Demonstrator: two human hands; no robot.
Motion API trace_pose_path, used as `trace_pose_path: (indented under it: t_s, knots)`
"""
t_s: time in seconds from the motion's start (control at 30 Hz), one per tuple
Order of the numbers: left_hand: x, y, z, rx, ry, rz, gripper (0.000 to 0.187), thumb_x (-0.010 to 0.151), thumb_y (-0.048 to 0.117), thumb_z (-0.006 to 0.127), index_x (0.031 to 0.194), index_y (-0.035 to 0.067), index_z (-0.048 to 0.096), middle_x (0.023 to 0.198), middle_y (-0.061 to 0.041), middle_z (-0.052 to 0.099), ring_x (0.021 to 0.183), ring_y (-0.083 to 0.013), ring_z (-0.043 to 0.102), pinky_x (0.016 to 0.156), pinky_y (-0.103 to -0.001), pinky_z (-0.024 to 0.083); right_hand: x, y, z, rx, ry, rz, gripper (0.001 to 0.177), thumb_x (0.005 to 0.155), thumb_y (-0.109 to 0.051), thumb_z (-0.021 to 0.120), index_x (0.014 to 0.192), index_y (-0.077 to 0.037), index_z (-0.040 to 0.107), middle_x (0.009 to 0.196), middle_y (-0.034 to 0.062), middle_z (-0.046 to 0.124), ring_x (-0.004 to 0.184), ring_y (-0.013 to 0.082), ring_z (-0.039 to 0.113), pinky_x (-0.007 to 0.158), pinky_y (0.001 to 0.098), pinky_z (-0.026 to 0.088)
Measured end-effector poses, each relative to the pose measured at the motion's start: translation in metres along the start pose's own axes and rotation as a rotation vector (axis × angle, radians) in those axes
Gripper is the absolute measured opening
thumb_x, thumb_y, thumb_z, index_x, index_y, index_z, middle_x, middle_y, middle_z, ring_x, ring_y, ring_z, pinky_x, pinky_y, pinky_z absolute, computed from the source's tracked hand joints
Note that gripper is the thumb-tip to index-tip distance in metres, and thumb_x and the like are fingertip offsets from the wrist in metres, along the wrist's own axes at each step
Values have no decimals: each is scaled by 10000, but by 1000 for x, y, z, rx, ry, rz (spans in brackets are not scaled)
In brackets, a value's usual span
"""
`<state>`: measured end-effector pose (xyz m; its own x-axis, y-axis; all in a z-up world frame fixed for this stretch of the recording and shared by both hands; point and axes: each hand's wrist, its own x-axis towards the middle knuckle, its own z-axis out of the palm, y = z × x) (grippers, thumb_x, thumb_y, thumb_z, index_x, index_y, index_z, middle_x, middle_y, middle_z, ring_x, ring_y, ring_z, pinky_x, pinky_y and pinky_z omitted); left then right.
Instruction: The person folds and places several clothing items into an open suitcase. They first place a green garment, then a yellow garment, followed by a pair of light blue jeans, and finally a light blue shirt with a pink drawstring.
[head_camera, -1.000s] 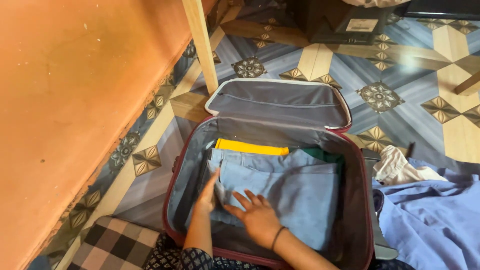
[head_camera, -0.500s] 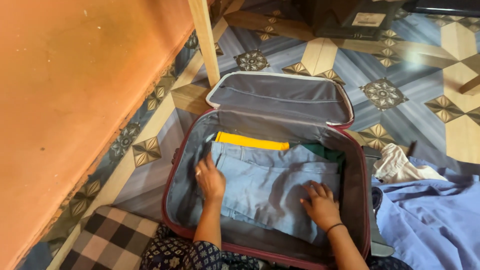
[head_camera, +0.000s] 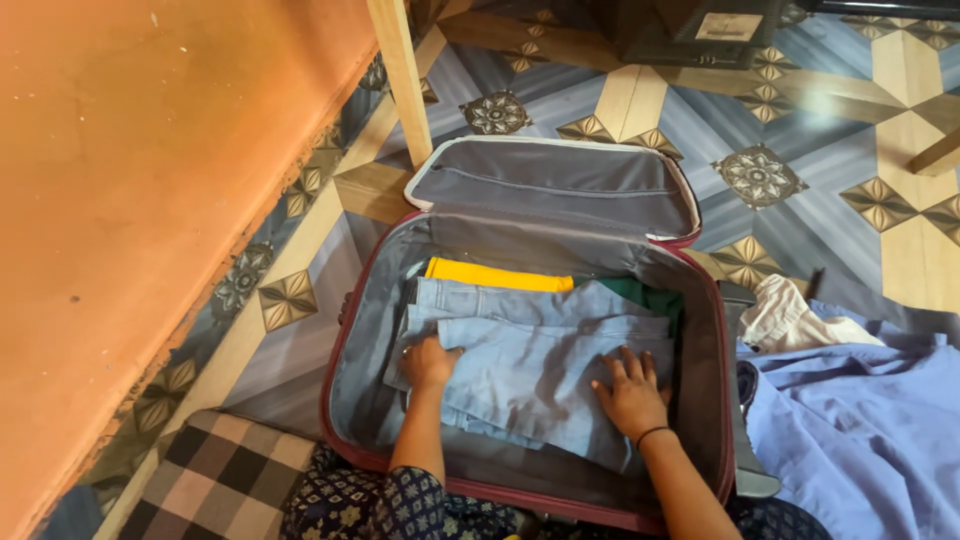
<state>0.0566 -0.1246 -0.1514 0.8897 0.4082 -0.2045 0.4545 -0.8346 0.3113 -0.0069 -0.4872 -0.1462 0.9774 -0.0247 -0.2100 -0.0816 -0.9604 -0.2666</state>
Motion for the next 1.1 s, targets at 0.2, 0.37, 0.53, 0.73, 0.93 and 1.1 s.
trace_pose_path:
  t_s: [0.2,0.37,0.53,0.73,0.93,1.1]
  knots:
    - [22,-16,18,-586,334,11,391,1012,484,669,1164,128,732,1132,-194,736,1106,-409,696,977,-496,538,0,3,9,83,157,-107,600,918,-526,577,1464,-296,484,1639,18,318,1534,378,179,1113,719,259]
    - [22,-28,11,-392,401,-149,566,775,383,795,1264,151,631,1256,-165,686,1126,-436,627,937,-555,481,-6,-9,-2,-43,48,-18,641,950,-595,479,1525,-326,390,1678,-24,226,1567,305,107,1163,710,128]
    - [4,-15,-6,-118,112,-248,761,755,564,826,1311,104,582,1256,-184,684,1162,-416,635,1007,-546,450,-6,-12,-5,-97,-84,28,671,972,-626,394,1577,-362,276,1707,-47,111,1576,288,13,1190,681,72]
    - [8,-13,-4,-151,296,-95,519,745,541,776,1063,130,776,1188,-161,736,1168,-454,625,954,-606,392,-4,-6,2,-83,-58,10,675,963,-634,382,1578,-379,277,1714,-57,110,1584,269,17,1208,649,78]
    - [27,-30,22,-429,317,-159,567,959,636,700,1173,112,732,1205,-190,712,1212,-413,637,1069,-535,490,-2,1,4,-13,-29,-20,672,965,-652,352,1579,-389,290,1706,-47,130,1577,270,29,1209,643,75]
    - [13,-32,9,-173,175,-296,492,793,498,779,1223,264,727,1342,-144,580,1311,-399,472,1064,-629,354,1,3,6,13,-45,0,652,964,-652,357,1567,-407,316,1708,-63,143,1584,259,32,1215,640,76]
